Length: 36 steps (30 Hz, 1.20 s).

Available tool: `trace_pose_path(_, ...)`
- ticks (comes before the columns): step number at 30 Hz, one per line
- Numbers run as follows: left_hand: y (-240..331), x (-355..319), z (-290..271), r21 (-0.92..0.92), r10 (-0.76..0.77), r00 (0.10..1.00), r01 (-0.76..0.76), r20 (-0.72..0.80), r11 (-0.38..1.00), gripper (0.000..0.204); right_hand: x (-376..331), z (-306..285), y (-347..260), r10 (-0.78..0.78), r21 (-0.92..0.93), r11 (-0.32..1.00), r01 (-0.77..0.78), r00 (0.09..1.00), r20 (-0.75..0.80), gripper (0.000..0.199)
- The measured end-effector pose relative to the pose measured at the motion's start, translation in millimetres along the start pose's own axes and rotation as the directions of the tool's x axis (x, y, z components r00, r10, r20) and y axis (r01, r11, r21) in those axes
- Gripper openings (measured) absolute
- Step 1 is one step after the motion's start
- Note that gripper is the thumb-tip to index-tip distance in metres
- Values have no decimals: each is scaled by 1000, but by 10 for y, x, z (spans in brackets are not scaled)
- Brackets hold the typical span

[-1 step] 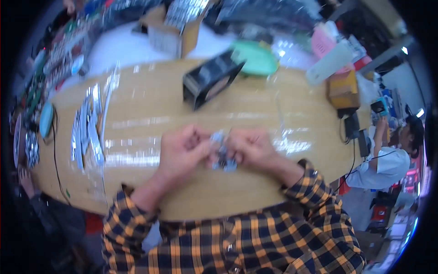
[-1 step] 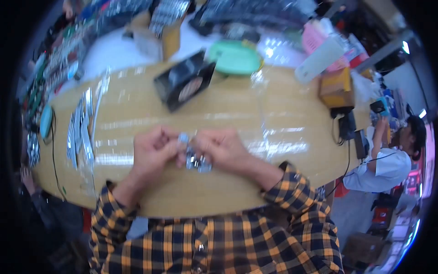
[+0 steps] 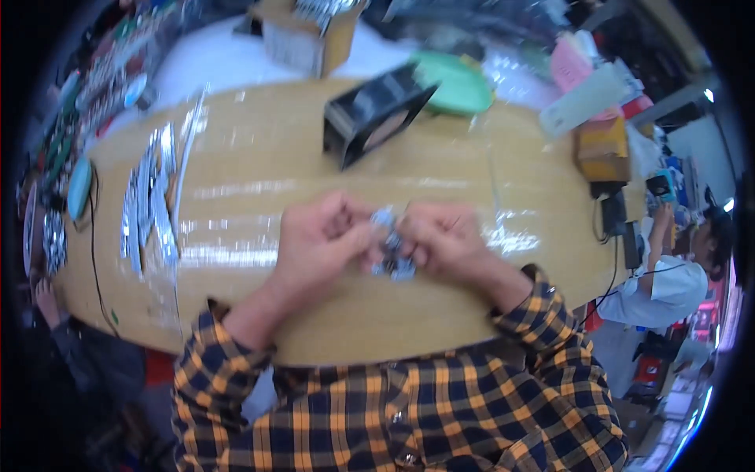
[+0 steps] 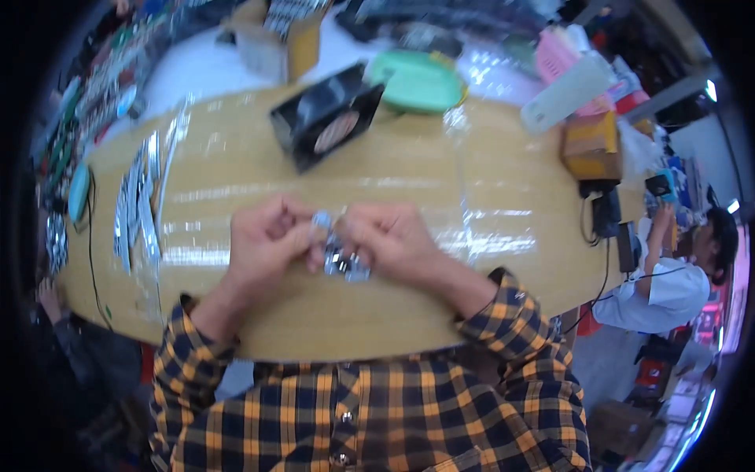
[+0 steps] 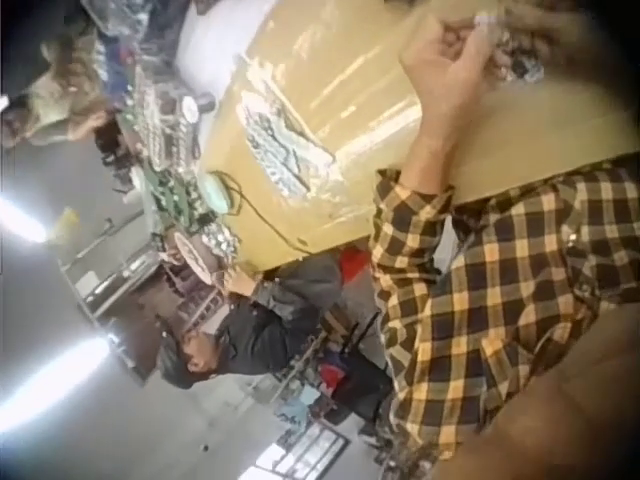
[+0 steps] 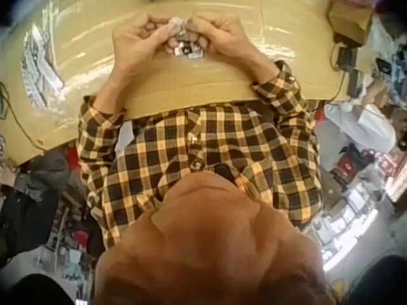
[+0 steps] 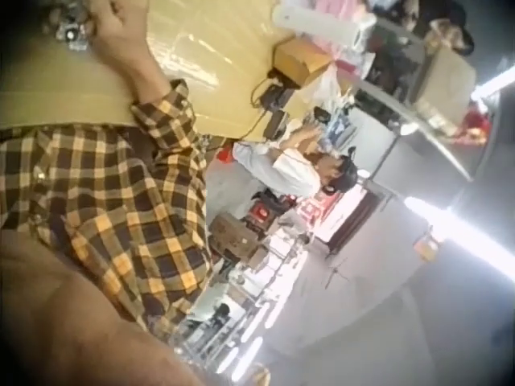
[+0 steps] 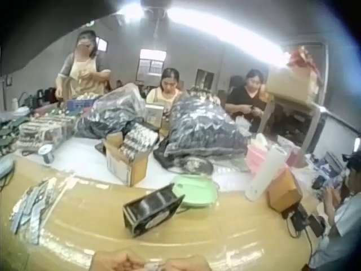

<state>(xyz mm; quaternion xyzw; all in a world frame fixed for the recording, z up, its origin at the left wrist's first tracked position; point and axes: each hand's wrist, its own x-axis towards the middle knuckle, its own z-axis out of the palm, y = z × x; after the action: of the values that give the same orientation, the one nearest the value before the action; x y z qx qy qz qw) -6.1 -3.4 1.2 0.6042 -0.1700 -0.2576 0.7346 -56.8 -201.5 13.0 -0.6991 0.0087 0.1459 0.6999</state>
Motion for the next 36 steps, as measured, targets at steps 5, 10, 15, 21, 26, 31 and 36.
trace_pose_path(5,2,10,-11,-110,21,1000,-19,15,994,13,48,20,-69,-144,-182,973,142,990,2,30)
trace_pose_path(10,5,2,-5,-94,5,1000,-4,15,996,13,60,26,-12,-132,-109,986,129,991,-16,33)
trace_pose_path(15,-6,-28,29,-89,4,999,0,54,996,11,50,57,-23,-66,-96,993,66,998,3,37)
trace_pose_path(21,13,-39,38,-133,87,990,-71,114,989,14,38,44,-53,33,115,993,-42,997,73,41)
trace_pose_path(26,-3,-51,40,-143,114,986,-96,119,985,15,27,45,-48,29,327,942,-78,988,153,41)
trace_pose_path(31,-12,-37,60,-134,111,990,-98,91,986,14,35,76,-37,48,315,946,-73,995,86,40)
trace_pose_path(36,-56,-16,34,271,407,914,-391,-3,880,17,68,81,-11,20,310,951,-17,1000,-7,38)
